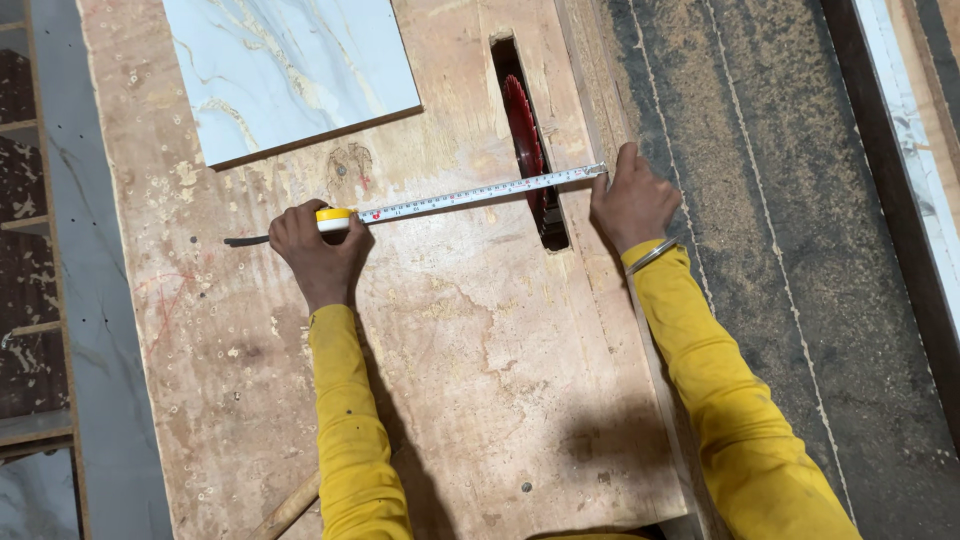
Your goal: The person sits on the floor fitting a white divider panel into a partially built cabinet, then moves to a table saw bench where they use a tape measure to take repeated measurements of the saw gap and a long white strip, and handle a hammer while positioning the strip on the bench.
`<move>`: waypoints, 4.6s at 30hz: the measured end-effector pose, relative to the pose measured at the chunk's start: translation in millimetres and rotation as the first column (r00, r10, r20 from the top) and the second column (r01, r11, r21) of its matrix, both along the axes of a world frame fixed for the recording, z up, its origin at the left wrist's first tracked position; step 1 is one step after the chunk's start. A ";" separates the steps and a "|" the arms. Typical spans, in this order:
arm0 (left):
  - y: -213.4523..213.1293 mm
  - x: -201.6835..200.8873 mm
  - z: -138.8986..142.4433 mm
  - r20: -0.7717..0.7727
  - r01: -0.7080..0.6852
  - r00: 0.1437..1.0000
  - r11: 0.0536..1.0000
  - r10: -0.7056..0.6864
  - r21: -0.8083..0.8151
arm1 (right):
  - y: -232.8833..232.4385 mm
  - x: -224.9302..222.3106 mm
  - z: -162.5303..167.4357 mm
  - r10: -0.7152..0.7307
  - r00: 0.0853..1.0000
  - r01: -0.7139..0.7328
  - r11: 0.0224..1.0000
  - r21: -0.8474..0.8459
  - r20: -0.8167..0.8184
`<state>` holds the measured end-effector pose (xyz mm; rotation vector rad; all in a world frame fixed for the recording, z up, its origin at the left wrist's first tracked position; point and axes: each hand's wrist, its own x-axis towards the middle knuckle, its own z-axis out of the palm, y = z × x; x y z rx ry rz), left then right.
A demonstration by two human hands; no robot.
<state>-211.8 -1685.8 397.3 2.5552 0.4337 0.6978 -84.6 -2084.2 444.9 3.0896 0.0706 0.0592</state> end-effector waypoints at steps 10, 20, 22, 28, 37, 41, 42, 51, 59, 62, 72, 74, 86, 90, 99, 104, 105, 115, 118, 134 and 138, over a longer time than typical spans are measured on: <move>1.0 0.9 0.9 0.017 0.009 1.000 1.000 -0.009 0.008 | 0.1 0.4 -1.6 -0.010 1.000 0.010 1.000 -0.007 0.015; 4.4 1.5 -6.8 -0.006 0.003 1.000 1.000 -0.003 0.005 | -2.7 2.3 -3.6 0.004 1.000 -0.004 1.000 -0.021 0.027; 4.8 1.9 -7.4 -0.001 0.003 1.000 1.000 -0.003 0.011 | -2.5 2.8 -3.6 -0.005 1.000 0.005 1.000 -0.023 0.015; 4.5 1.6 -7.6 -0.019 -0.002 1.000 1.000 0.003 0.007 | -1.3 2.9 -1.9 -0.008 1.000 0.008 0.999 -0.032 0.008; 3.3 1.0 -2.9 0.000 0.021 1.000 1.000 -0.021 -0.015 | -5.7 3.6 -10.6 0.032 0.996 -0.031 0.999 -0.016 0.084; 1.8 -2.6 -1.2 0.001 0.066 0.998 0.993 -0.067 -0.097 | -10.3 -0.9 -9.0 0.154 0.966 -0.168 0.984 0.055 0.206; 1.4 -3.0 -0.3 0.007 0.072 0.997 0.987 -0.072 -0.141 | -9.6 -4.9 -7.4 0.185 0.954 -0.209 0.974 0.081 0.238; -12.1 -11.1 14.6 0.017 0.188 0.981 0.939 -0.191 -0.288 | 123.5 -73.2 -3.2 0.312 0.880 -0.444 0.807 0.389 0.357; -20.5 -19.3 25.9 0.050 0.251 0.968 0.924 -0.247 -0.288 | 155.8 -179.4 27.4 0.244 0.963 -0.113 0.746 0.656 -0.112; -65.9 -34.3 42.6 -0.169 0.164 0.920 0.740 -0.353 -0.652 | 128.0 -204.5 33.0 0.161 0.981 0.009 0.532 0.847 -0.112; -218.5 -153.6 40.7 0.034 0.125 0.859 0.146 -0.511 -0.981 | 19.8 -282.1 33.1 0.196 0.967 0.063 0.432 0.899 -0.162; -222.6 -154.5 40.6 0.070 0.221 0.841 0.222 -0.537 -0.949 | 6.6 -291.0 28.6 0.258 0.963 -0.060 0.485 0.872 -0.078; -241.3 -145.5 45.3 -0.017 0.446 0.889 0.874 -0.457 -0.192 | -46.1 -184.4 -5.7 -0.027 0.997 0.023 0.998 0.055 0.076; -241.7 -118.5 42.2 -0.583 0.098 0.789 0.977 -0.194 -0.191 | -61.0 -198.0 -6.5 -0.048 0.996 0.026 0.959 0.281 0.073; -331.7 -76.4 28.0 -0.253 0.403 0.863 0.898 -0.437 -0.175 | -47.0 -259.7 -26.6 -0.065 0.993 0.078 0.987 -0.139 0.100; -370.2 -37.1 35.4 -0.371 0.099 0.876 0.866 -0.310 -0.490 | -44.2 -269.7 -25.4 0.032 0.971 -0.057 0.994 0.097 0.236; -369.9 -30.9 38.9 -0.407 0.077 0.862 0.872 -0.302 -0.483 | -44.3 -270.6 -21.4 -0.025 0.990 0.001 0.984 0.178 0.136; -318.1 -30.5 40.6 -0.448 -0.061 0.824 0.732 -0.346 -0.679 | -54.8 -239.0 3.3 -0.069 0.918 0.279 0.812 0.513 -0.391; -319.6 -30.5 32.4 -0.513 0.072 0.791 0.883 -0.334 -0.464 | -53.4 -244.9 -6.1 -0.115 0.946 0.251 0.850 0.462 -0.303; -356.9 -33.6 35.0 -0.473 0.127 0.819 0.908 -0.323 -0.400 | -170.0 -242.9 81.6 -0.357 0.871 0.193 0.881 0.433 0.338; -354.2 -38.5 33.8 -0.393 0.177 0.855 0.902 -0.339 -0.393 | -256.4 -171.9 147.8 -0.342 0.793 0.217 0.932 0.290 0.504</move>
